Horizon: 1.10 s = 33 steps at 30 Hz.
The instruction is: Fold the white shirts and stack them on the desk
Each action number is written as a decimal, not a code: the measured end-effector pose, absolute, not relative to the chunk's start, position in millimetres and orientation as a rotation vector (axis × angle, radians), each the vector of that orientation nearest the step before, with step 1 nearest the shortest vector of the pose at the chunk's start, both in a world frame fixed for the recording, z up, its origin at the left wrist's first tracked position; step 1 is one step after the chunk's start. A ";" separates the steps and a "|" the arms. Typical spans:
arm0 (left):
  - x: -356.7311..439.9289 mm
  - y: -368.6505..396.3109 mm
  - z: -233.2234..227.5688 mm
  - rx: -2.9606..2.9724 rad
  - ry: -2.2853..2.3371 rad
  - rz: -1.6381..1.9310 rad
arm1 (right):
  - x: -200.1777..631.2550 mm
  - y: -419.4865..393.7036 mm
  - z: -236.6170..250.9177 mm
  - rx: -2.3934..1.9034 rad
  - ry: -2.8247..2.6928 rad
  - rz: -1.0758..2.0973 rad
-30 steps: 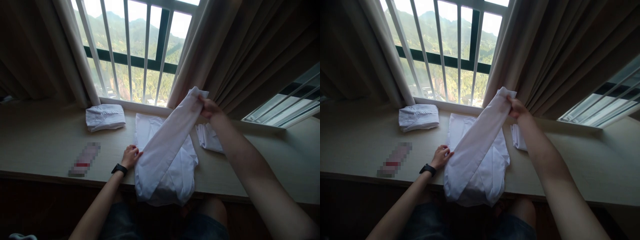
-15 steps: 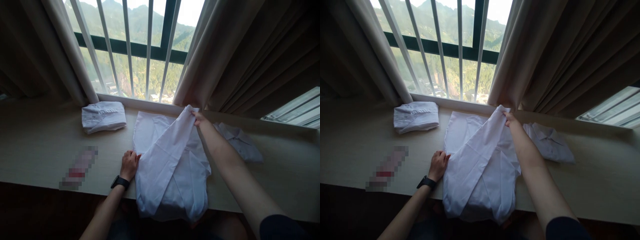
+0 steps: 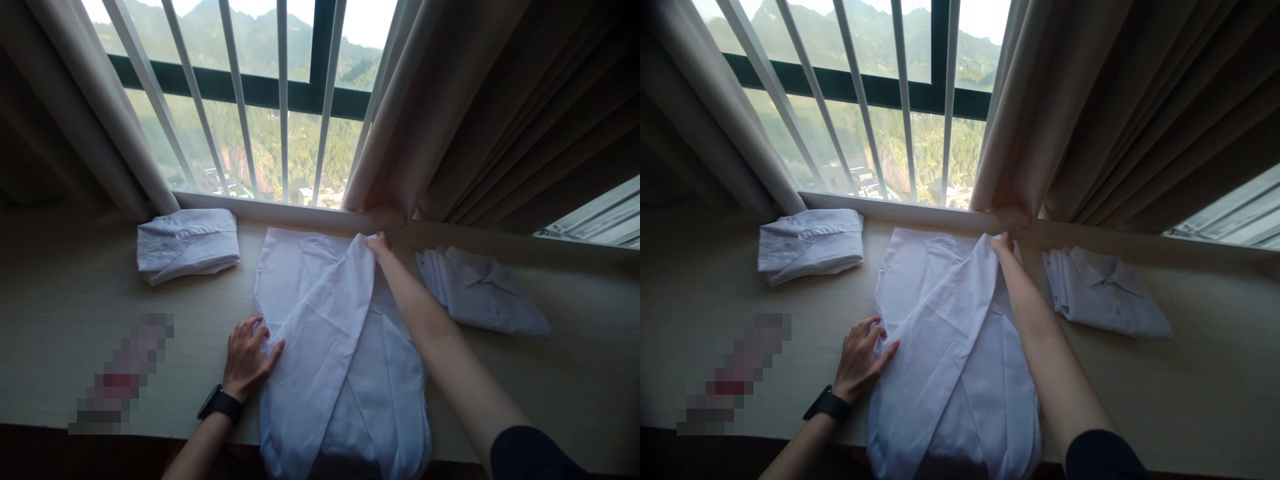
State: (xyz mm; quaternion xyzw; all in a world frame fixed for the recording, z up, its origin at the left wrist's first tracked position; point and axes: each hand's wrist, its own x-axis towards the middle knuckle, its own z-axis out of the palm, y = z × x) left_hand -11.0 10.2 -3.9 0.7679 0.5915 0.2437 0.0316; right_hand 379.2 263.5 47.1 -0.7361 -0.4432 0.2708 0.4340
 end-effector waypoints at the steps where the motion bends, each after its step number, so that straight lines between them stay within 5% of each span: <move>1: -10.7 10.7 -3.9 2.368 1.822 0.750 | 374.5 268.4 46.4 -1.901 -1.154 0.505; 5: -10.0 12.6 -4.8 2.367 1.828 0.758 | 337.6 288.4 34.3 -1.964 -1.592 0.115; 12: -9.4 15.5 -6.6 2.369 1.830 0.757 | 284.9 319.2 2.4 -2.058 -1.738 0.550; 22: -8.1 17.6 -8.8 2.371 1.848 0.723 | 317.4 313.6 -3.7 -2.055 -1.635 0.430; 27: -8.4 17.5 -8.7 2.387 1.845 0.719 | 350.4 302.4 7.2 -2.149 -1.437 0.060; 33: -8.6 17.3 -9.6 2.396 1.849 0.711 | 408.1 290.7 -2.9 -2.362 -1.280 0.365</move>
